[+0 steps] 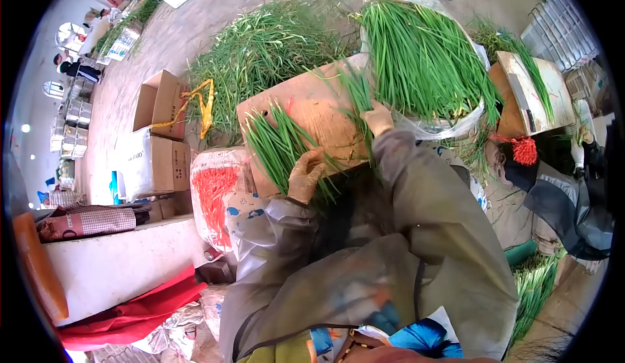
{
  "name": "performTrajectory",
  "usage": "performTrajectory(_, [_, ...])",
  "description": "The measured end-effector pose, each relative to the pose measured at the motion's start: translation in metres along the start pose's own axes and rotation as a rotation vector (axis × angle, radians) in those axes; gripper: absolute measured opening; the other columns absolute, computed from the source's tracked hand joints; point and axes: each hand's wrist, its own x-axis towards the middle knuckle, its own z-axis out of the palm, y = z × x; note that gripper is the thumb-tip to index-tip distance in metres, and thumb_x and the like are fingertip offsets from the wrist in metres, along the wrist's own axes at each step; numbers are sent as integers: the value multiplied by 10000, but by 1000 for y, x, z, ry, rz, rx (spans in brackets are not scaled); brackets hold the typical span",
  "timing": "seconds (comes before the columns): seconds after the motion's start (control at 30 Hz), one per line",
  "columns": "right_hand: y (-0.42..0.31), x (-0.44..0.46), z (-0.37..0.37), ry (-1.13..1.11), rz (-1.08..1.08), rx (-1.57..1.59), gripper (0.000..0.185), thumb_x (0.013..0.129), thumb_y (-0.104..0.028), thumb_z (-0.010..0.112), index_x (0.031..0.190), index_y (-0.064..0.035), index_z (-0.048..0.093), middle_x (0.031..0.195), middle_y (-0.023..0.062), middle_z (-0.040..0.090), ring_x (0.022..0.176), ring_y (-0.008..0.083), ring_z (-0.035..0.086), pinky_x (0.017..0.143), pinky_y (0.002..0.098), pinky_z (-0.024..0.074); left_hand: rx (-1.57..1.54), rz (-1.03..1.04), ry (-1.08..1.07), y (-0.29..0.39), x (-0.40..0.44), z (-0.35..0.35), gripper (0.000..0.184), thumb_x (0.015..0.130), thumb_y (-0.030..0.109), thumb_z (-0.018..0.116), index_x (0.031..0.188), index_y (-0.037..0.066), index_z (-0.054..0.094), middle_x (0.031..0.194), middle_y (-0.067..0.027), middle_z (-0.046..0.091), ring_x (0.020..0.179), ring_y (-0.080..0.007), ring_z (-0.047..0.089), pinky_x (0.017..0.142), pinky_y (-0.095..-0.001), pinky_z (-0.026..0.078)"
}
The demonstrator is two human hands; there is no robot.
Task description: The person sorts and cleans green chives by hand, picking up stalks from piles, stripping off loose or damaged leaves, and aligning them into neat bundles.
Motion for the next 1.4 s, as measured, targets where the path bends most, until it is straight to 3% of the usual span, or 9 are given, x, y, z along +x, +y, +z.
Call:
performTrajectory(0.2, [-17, -101, -18, 154, -382, -201, 492, 703, -205, 646, 1168, -123, 507, 900, 188, 585, 809, 359, 568, 727, 429, 450, -89, 311, 236, 29, 43, 72, 387, 759, 63, 681, 1111, 17, 525, 1007, -45, 569, 898, -132, 538, 786, -267, 440])
performTrajectory(0.43, [-71, -199, -77, 25, -884, -230, 278, 820, -183, 594, 1042, -15, 576, 872, 140, 636, 716, 262, 621, 624, 350, 488, -585, -68, -147, 59, 4, 81, 125, 870, 137, 567, 959, 49, 575, 805, -60, 628, 660, -133, 579, 590, -250, 476])
performTrajectory(0.5, [-80, -201, -105, -16, -430, 482, 180, 871, -135, 555, 986, -9, 614, 780, 66, 643, 714, 168, 617, 639, 297, 496, -499, -84, -168, 75, -20, 62, 205, 875, 217, 562, 974, 38, 582, 800, -94, 629, 637, -137, 572, 548, -226, 439])
performTrajectory(0.57, [-95, -193, -134, -25, -299, 427, 220, 880, -116, 553, 1069, -7, 576, 877, 33, 621, 817, 119, 579, 741, 262, 481, -440, -61, -336, 89, -41, 45, 299, 881, 302, 536, 981, 25, 585, 810, -108, 630, 622, -142, 567, 539, -226, 429])
performTrajectory(0.7, [-115, -189, -107, -370, -375, 620, 410, 828, -255, 625, 1169, -46, 532, 1128, 88, 548, 997, 185, 534, 888, 313, 419, -362, -84, -505, 99, -79, 37, 389, 883, 365, 508, 989, -3, 576, 827, -120, 631, 631, -147, 567, 561, -237, 444])
performTrajectory(0.77, [-103, -174, -91, -397, -528, -16, 335, 837, -244, 622, 1062, 2, 582, 969, 36, 614, 845, 95, 540, 742, 244, 439, -390, -131, -471, 93, -99, 36, 364, 879, 332, 528, 1015, -2, 575, 801, -111, 626, 628, -141, 565, 558, -234, 445])
performTrajectory(0.87, [-83, -168, -72, -376, -610, 108, 249, 846, -191, 605, 954, 33, 607, 829, 64, 633, 747, 116, 582, 696, 256, 466, -477, -109, -204, 90, -122, 28, 286, 861, 213, 574, 1076, 24, 573, 763, -73, 610, 615, -141, 565, 537, -243, 450])
performTrajectory(1.1, [-125, -207, -101, -901, -28, 1075, 261, 826, -286, 619, 754, -44, 554, 618, 16, 474, 561, 131, 470, 509, 272, 412, -289, -78, -229, 69, -141, 4, 214, 831, 138, 610, 1019, 37, 597, 839, -51, 627, 582, -91, 527, 488, -203, 398])
performTrajectory(1.4, [-115, -190, -192, -664, -300, 1535, 119, 822, -157, 607, 737, -105, 542, 641, -22, 458, 560, 102, 430, 574, 264, 400, -439, -60, -127, 63, -149, -4, 256, 850, 149, 589, 1063, 8, 569, 764, -30, 585, 485, -32, 399, 411, -154, 281])
